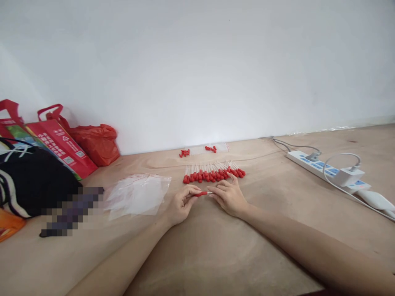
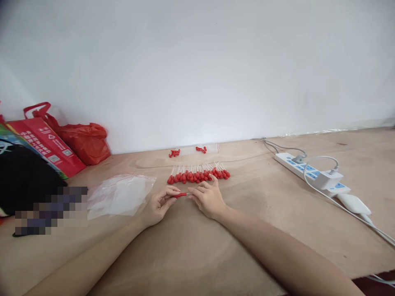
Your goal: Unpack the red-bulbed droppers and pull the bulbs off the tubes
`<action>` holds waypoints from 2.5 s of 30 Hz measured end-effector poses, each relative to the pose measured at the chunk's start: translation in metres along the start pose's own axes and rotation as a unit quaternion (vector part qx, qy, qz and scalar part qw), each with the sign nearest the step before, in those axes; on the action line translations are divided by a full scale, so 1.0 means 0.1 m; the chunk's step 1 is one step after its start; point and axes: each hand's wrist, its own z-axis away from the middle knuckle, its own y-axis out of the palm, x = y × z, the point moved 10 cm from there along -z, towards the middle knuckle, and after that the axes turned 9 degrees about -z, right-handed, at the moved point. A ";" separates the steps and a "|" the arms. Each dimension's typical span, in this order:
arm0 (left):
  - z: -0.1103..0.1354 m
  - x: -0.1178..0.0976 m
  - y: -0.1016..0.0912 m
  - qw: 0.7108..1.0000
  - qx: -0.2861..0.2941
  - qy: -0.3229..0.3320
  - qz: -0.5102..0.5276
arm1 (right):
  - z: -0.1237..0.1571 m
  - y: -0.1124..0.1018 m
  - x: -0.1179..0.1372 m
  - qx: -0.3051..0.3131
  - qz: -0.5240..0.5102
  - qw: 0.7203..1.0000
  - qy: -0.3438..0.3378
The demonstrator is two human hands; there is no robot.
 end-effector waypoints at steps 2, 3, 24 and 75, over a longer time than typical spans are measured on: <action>0.00 -0.03 0.02 0.999 0.017 0.000 -0.029 | 0.00 0.02 0.00 0.005 0.001 1.000 -0.002; -0.01 -0.04 0.02 0.998 0.020 -0.002 -0.054 | 0.00 0.03 0.00 0.007 0.003 1.000 -0.006; 0.06 -0.15 0.15 0.970 0.007 0.096 -0.225 | 0.03 -0.02 0.18 0.002 0.007 0.996 -0.087; 0.14 0.56 -0.50 0.926 -0.108 -0.139 -0.334 | -0.09 0.37 -0.04 0.059 -0.130 0.987 0.076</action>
